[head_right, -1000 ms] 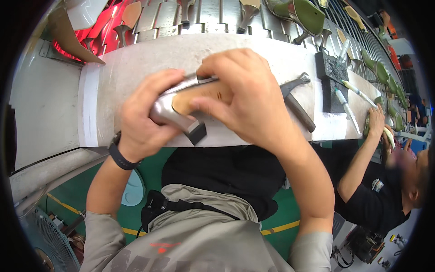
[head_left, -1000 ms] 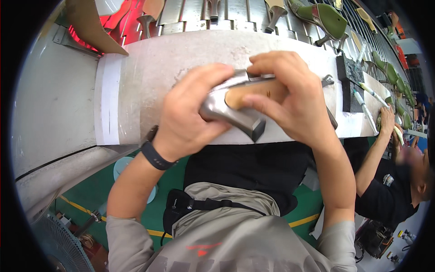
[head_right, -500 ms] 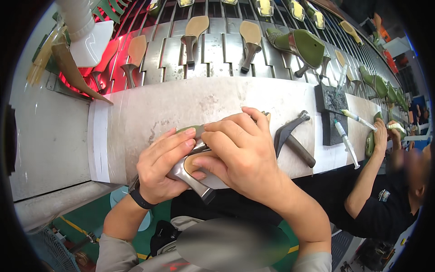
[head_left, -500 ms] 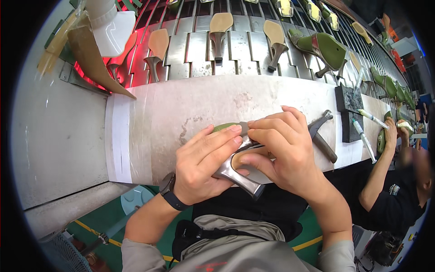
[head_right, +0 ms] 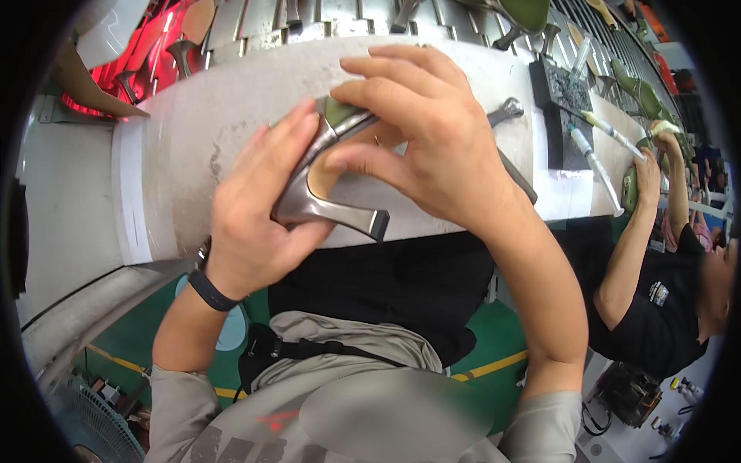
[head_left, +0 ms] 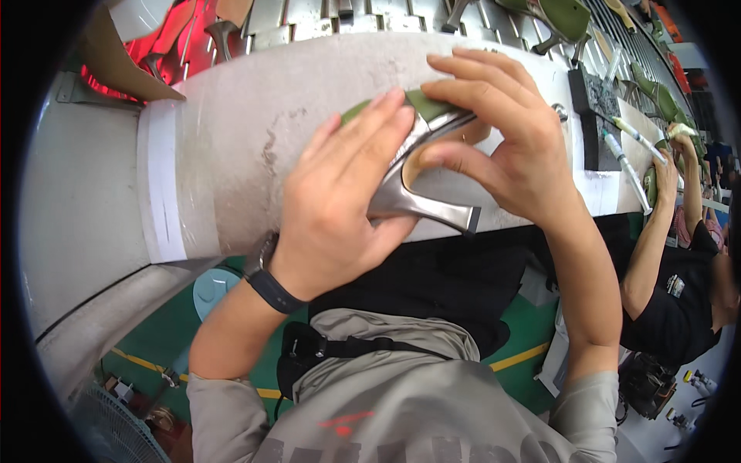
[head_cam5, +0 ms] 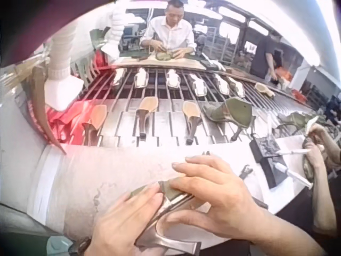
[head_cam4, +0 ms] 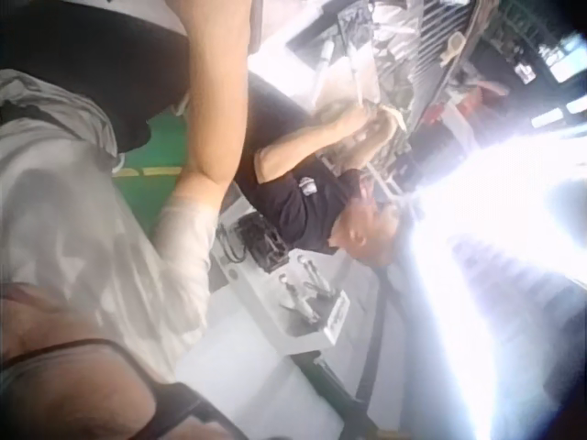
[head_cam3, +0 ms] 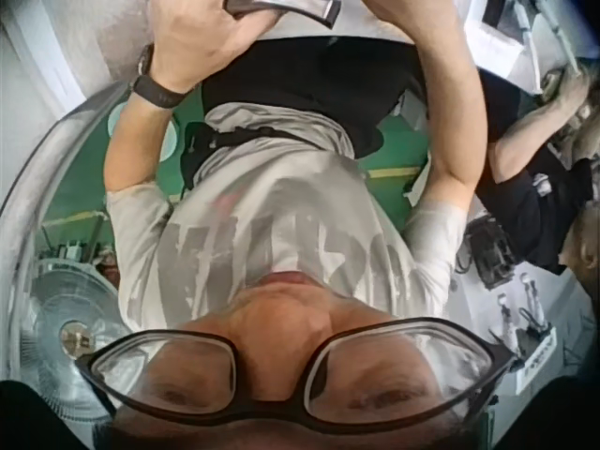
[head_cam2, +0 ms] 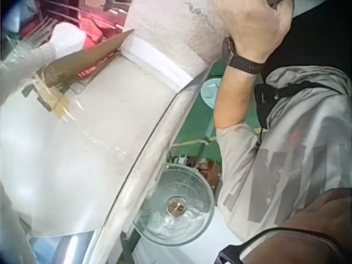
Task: The person places a pre-shaped sole onto the bottom of a partially assembled high-heel shoe, aligns it by hand, and then uses a hammer to pound the edges and surface of the sole to secure the bond. After finishing one shoe, they place it onto a moving conveyor line and pick up another unfinished shoe to repeat the process.
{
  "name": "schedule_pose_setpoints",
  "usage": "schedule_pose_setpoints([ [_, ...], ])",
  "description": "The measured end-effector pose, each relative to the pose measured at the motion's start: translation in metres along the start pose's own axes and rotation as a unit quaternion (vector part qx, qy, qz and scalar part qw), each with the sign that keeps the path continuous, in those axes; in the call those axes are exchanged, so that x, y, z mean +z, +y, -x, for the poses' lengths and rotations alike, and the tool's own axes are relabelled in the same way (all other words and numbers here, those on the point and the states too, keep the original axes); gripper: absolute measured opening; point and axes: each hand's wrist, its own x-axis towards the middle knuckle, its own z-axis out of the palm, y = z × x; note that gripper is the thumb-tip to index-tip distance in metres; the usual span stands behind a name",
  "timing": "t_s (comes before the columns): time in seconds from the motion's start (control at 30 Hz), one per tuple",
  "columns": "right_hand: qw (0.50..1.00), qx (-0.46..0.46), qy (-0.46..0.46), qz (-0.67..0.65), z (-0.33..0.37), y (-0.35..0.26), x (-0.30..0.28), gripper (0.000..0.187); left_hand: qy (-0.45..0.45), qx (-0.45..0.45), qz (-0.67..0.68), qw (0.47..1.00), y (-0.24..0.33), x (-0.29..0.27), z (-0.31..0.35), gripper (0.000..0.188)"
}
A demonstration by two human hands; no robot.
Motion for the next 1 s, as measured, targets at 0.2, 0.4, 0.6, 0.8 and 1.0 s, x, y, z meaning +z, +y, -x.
schedule_pose_setpoints([
  [0.2, 0.998, -0.055, 0.037, -0.005, 0.004, 0.005, 0.006, 0.053, -0.01, 0.021, -0.037, 0.999, -0.002, 0.005, 0.004, 0.083],
  [0.4, 0.997, -0.054, 0.058, -0.009, 0.01, 0.016, 0.012, 0.053, -0.028, 0.024, -0.05, 0.998, -0.001, 0.006, -0.001, 0.079],
  [0.6, 0.998, -0.033, 0.05, -0.023, 0.013, 0.013, 0.012, 0.053, -0.033, 0.028, -0.059, 0.997, -0.001, 0.009, 0.002, 0.08],
  [0.8, 0.997, -0.016, 0.044, -0.064, 0.016, 0.008, 0.007, 0.043, -0.034, 0.038, -0.05, 0.997, -0.005, 0.014, 0.007, 0.084],
  [1.0, 0.999, -0.031, 0.005, -0.041, 0.023, 0.004, 0.002, 0.033, -0.109, -0.025, 0.08, 0.991, -0.006, -0.009, -0.009, 0.068],
])
